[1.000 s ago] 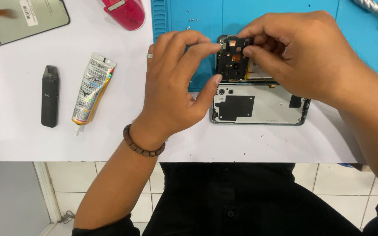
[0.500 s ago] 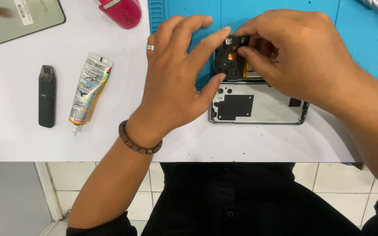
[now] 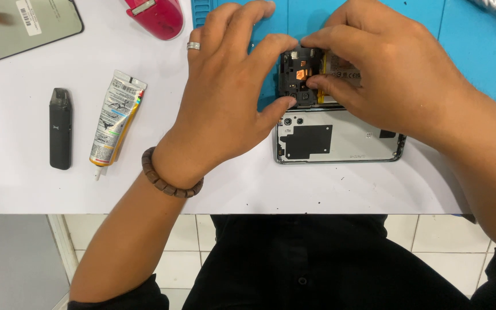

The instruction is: Installing internal components and connecting ribbon cables during a smartphone repair.

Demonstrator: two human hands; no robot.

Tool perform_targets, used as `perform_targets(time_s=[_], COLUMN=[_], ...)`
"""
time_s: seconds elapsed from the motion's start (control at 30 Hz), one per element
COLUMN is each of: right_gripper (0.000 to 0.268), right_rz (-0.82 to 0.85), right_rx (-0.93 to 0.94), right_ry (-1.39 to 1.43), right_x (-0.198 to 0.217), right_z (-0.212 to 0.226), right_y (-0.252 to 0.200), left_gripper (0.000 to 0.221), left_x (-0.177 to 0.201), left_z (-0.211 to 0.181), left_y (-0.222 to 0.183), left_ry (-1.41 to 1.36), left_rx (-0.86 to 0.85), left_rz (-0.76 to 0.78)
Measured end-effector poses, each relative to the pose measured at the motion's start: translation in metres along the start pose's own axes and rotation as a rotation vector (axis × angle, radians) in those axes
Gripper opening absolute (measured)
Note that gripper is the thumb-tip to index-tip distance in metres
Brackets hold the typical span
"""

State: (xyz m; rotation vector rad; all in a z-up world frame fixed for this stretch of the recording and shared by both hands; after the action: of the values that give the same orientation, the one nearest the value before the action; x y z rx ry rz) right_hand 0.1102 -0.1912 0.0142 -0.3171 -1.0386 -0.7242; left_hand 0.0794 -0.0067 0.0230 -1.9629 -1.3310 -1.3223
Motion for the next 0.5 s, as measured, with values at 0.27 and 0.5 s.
perform_targets(time_s=[0.27, 0.5], right_gripper=[0.047, 0.059], right_rz=[0.021, 0.070], right_rx=[0.059, 0.036], right_ry=[-0.097, -0.159], right_x=[-0.0007, 0.0010], right_z=[-0.0027, 0.0031], right_y=[-0.0026, -0.0017], left_gripper=[0.058, 0.060], left_x=[-0.0011, -0.0013], left_z=[0.0054, 0.0100], left_y=[0.0019, 0.0015], left_ry=[-0.024, -0.023], left_rx=[-0.046, -0.112], left_rz=[0.006, -0.018])
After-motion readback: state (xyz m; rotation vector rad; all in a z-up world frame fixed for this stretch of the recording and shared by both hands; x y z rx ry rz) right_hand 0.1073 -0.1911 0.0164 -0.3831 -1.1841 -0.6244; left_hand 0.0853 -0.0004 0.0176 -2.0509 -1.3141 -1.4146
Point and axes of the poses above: each hand's wrist, its own y-axis towards the middle knuckle, its own x-axis out of the back of the hand, z = x × y, the point moved 5 cm from there along y, towards the middle knuckle, and after that the axes turned 1 degree about z, right-handed, at the moved point
